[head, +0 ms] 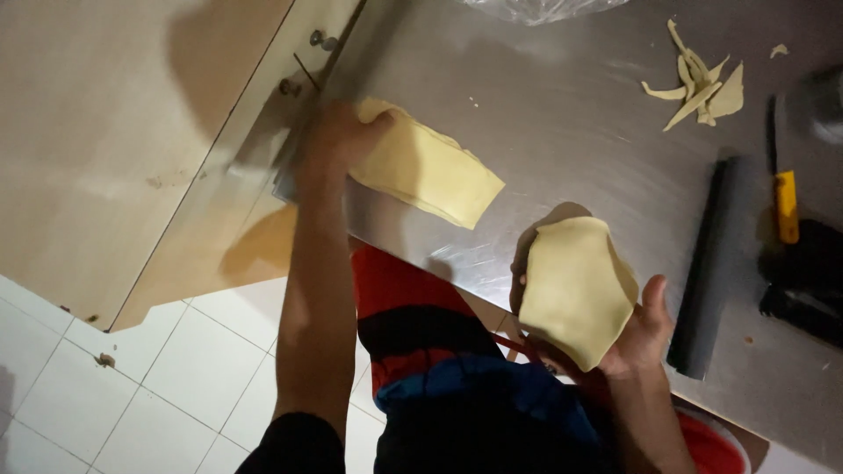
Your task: Rolling out dough sheets with a pipe, cutting them into specific shapes with a knife, and folding them for further preparation.
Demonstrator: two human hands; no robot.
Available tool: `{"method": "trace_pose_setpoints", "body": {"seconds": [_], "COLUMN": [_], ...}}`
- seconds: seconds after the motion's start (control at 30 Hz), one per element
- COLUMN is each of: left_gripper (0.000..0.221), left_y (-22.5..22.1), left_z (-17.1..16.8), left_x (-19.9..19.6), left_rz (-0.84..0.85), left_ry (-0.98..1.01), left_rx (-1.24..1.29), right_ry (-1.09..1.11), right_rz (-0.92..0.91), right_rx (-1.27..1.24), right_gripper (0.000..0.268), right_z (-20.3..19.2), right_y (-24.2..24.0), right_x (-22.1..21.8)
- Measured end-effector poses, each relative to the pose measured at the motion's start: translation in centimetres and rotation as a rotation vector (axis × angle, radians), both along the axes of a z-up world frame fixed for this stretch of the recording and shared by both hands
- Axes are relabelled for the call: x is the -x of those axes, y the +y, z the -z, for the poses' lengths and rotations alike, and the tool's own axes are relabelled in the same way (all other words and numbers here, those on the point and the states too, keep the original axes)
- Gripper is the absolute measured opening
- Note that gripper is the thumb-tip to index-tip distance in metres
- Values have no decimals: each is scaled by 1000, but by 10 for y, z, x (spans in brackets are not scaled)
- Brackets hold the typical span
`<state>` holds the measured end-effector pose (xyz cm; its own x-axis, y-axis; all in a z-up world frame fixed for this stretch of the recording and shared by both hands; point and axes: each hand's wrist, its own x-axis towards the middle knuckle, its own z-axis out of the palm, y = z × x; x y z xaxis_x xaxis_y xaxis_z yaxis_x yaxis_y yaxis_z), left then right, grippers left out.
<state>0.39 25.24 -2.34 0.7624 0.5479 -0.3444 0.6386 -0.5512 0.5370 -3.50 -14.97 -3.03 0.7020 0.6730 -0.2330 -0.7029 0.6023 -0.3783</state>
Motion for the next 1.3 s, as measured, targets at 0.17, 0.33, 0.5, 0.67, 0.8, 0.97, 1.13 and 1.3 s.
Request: {"method": "trace_pose_setpoints", "body": {"seconds": [0.17, 0.33, 0.5, 0.67, 0.8, 0.97, 1.13, 1.3], "left_gripper": [69, 60, 62, 40, 21, 40, 30, 30], "left_y": [8, 21, 9, -57, -91, -95, -95, -90], "left_z": [-21, -18, -50, -126, -194, -226, -228, -225], "left_x": [0, 5, 12, 22, 49, 71, 82, 80], "left_rz": [-3, -6, 236, 357, 633, 808, 790, 799], "left_ry": [-9, -25, -39, 85, -74, -177, -229, -339], "left_rx": [266, 426, 246, 88, 4, 36, 179, 154], "right_ry": [12, 17, 21, 26, -14, -121, -128, -251], "right_rz": [-34, -44, -93, -185, -183, -336, -515, -968], "right_rx": [-11, -18, -45, -131, -52, 70, 411, 868], "right_gripper": [74, 73, 74, 79, 73, 62, 34, 69], "right_z": [17, 29, 43, 25, 49, 61, 65, -12], "right_y": [-12, -25, -42, -29, -33, 37, 126, 143], "right_x": [-5, -17, -39, -66, -117, -164, -172, -170]}}
